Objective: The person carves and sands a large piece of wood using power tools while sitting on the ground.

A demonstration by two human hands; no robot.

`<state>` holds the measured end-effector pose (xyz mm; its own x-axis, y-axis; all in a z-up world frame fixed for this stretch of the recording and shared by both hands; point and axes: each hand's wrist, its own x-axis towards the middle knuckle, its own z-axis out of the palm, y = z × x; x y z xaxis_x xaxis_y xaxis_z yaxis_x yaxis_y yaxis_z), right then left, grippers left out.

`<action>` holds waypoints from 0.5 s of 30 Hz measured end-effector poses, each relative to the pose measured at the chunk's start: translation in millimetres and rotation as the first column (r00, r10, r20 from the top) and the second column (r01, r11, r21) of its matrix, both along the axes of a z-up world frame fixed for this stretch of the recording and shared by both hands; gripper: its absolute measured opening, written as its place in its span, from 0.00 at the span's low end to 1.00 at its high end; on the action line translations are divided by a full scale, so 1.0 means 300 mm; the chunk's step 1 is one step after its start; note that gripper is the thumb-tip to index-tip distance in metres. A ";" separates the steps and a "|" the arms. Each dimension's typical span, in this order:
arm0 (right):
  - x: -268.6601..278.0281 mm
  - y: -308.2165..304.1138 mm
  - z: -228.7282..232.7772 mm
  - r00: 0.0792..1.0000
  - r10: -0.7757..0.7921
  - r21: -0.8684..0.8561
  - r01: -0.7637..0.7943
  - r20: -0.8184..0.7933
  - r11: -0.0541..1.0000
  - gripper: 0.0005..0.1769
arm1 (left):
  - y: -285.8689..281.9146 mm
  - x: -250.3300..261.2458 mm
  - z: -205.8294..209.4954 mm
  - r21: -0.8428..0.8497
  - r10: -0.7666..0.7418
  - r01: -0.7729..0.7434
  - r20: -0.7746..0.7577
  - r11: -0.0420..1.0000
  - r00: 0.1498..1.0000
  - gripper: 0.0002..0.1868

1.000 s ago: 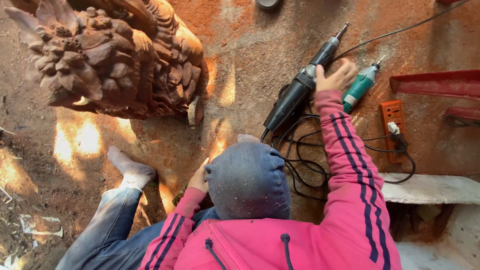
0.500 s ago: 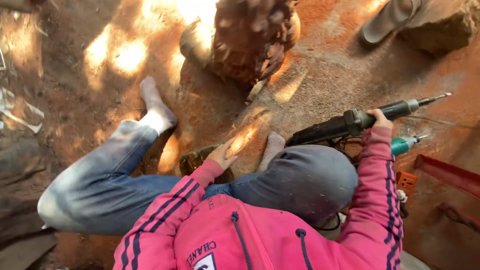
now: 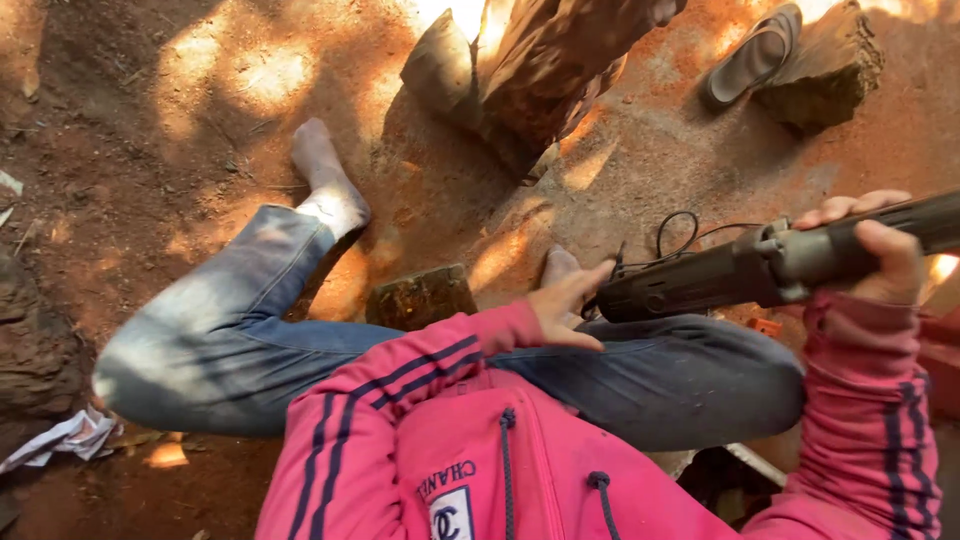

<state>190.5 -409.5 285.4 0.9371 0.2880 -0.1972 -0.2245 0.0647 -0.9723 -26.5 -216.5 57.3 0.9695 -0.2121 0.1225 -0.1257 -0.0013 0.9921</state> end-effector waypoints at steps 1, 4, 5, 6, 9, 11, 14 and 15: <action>-0.048 0.053 0.042 1.000 -0.007 0.001 0.007 0.006 1.000 0.14 | 0.024 -0.020 0.060 0.001 -0.007 0.007 0.006 1.000 1.000 0.63; -0.174 0.238 0.166 0.997 0.072 0.157 -0.067 -0.022 0.985 0.14 | 0.118 -0.084 0.225 -0.213 0.040 -0.038 0.005 0.976 0.999 0.53; -0.220 0.308 0.188 0.996 0.082 0.162 -0.085 0.023 0.983 0.18 | 0.163 -0.127 0.260 -0.266 0.083 -0.089 -0.036 0.960 0.996 0.49; -0.273 0.381 0.199 0.994 0.092 0.171 -0.101 0.058 0.980 0.22 | 0.211 -0.185 0.294 -0.312 0.125 -0.147 -0.090 0.939 0.988 0.45; -0.310 0.476 0.038 0.957 0.290 0.510 -0.247 -0.006 0.824 0.36 | 0.407 -0.396 0.311 -0.216 0.102 -0.164 -0.273 0.963 0.957 0.49; -0.289 0.586 -0.181 0.916 0.385 0.657 -0.221 -0.115 0.721 0.27 | 0.499 -0.588 0.218 -0.070 0.191 -0.237 -0.396 0.969 0.898 0.55; -0.371 0.793 -0.575 0.857 0.415 0.723 -0.074 -0.306 0.686 0.17 | 0.542 -0.828 0.180 0.141 0.305 -0.276 -0.570 0.951 0.762 0.65; -0.418 0.884 -0.716 0.851 0.331 0.649 0.015 -0.408 0.761 0.18 | 0.549 -0.901 0.180 0.193 0.322 -0.259 -0.639 0.946 0.699 0.70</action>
